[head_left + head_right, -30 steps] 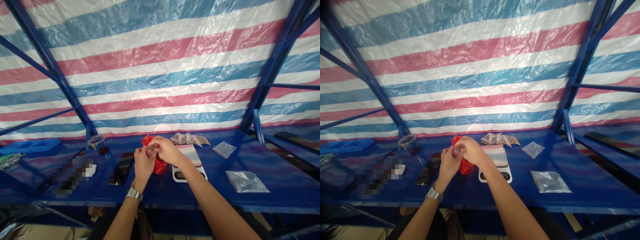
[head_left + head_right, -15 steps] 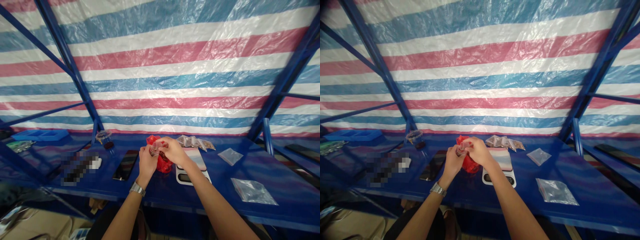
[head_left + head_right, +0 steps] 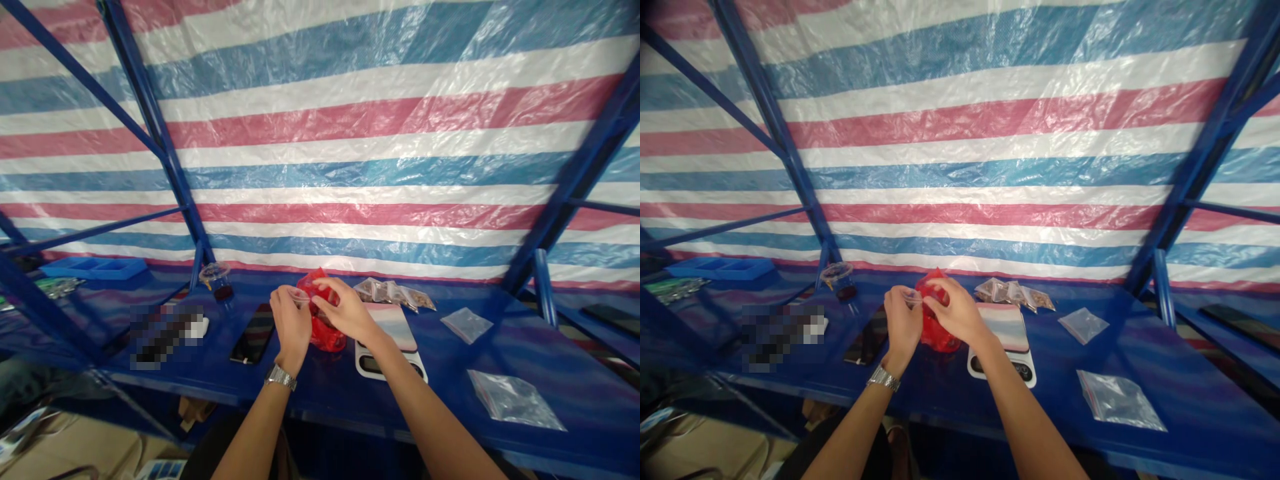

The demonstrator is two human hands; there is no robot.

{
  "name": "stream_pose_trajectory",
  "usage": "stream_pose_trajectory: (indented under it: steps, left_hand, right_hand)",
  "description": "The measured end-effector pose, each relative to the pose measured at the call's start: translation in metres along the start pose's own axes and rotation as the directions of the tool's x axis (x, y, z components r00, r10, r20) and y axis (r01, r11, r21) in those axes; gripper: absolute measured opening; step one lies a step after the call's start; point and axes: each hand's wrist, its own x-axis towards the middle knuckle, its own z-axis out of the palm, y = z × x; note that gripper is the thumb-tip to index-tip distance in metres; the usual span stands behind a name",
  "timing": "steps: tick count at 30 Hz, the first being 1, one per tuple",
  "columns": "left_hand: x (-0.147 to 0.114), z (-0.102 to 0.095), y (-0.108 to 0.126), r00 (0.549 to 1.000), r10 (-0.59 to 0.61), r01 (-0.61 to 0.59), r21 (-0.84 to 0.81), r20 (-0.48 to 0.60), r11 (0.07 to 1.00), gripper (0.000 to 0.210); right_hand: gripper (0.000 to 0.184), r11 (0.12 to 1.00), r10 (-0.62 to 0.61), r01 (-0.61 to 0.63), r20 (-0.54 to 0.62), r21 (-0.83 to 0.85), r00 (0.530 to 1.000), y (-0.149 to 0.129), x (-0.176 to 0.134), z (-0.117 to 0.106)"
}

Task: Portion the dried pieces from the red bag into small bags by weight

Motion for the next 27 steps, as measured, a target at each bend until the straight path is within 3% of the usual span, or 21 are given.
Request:
stream_pose_trajectory:
  steps: [4,7,10,13,16,18,21,24,27]
  left_hand:
    - [-0.006,0.006,0.012,0.993,0.017,-0.004,-0.106,0.119,0.994,0.032]
    - [-0.015,0.017,0.021,0.964,0.045,-0.005,-0.149,0.263,0.989,0.030]
    - [-0.030,0.030,0.032,0.937,0.168,-0.100,-0.228,0.305,0.969,0.043]
    - [-0.047,0.042,0.043,0.877,0.297,-0.113,-0.439,0.378,0.891,0.063]
    - [-0.058,0.049,0.050,0.808,0.340,-0.004,-0.573,0.481,0.819,0.058]
    - [-0.060,0.054,0.051,0.810,0.304,0.039,-0.563,0.501,0.825,0.045]
    - [-0.057,0.058,0.045,0.867,0.199,0.049,-0.475,0.456,0.879,0.029]
    - [-0.053,0.056,0.036,0.863,0.274,-0.113,-0.367,0.425,0.923,0.022]
    - [-0.049,0.049,0.032,0.831,0.360,-0.288,-0.225,0.424,0.931,0.025]
  right_hand:
    - [0.012,0.998,-0.059,0.057,0.068,0.028,0.996,-0.015,-0.002,-0.010]
    - [0.017,0.999,-0.017,0.017,-0.008,-0.035,1.000,-0.014,-0.009,-0.025]
    - [0.019,0.998,0.039,-0.046,-0.119,-0.052,0.992,-0.006,-0.019,-0.047]
    - [0.017,0.995,0.089,-0.098,-0.220,-0.030,0.971,0.008,-0.033,-0.075]
    - [0.021,0.986,0.168,-0.168,-0.230,0.021,0.959,0.027,-0.052,-0.103]
    - [0.024,0.972,0.233,-0.237,-0.231,0.012,0.945,0.041,-0.065,-0.114]
    - [0.022,0.912,0.342,-0.388,-0.275,-0.131,0.898,0.055,-0.081,-0.116]
    - [0.023,0.815,0.417,-0.495,-0.290,-0.301,0.862,0.058,-0.084,-0.105]
    - [0.023,0.780,0.400,-0.505,-0.325,-0.370,0.857,0.052,-0.074,-0.097]
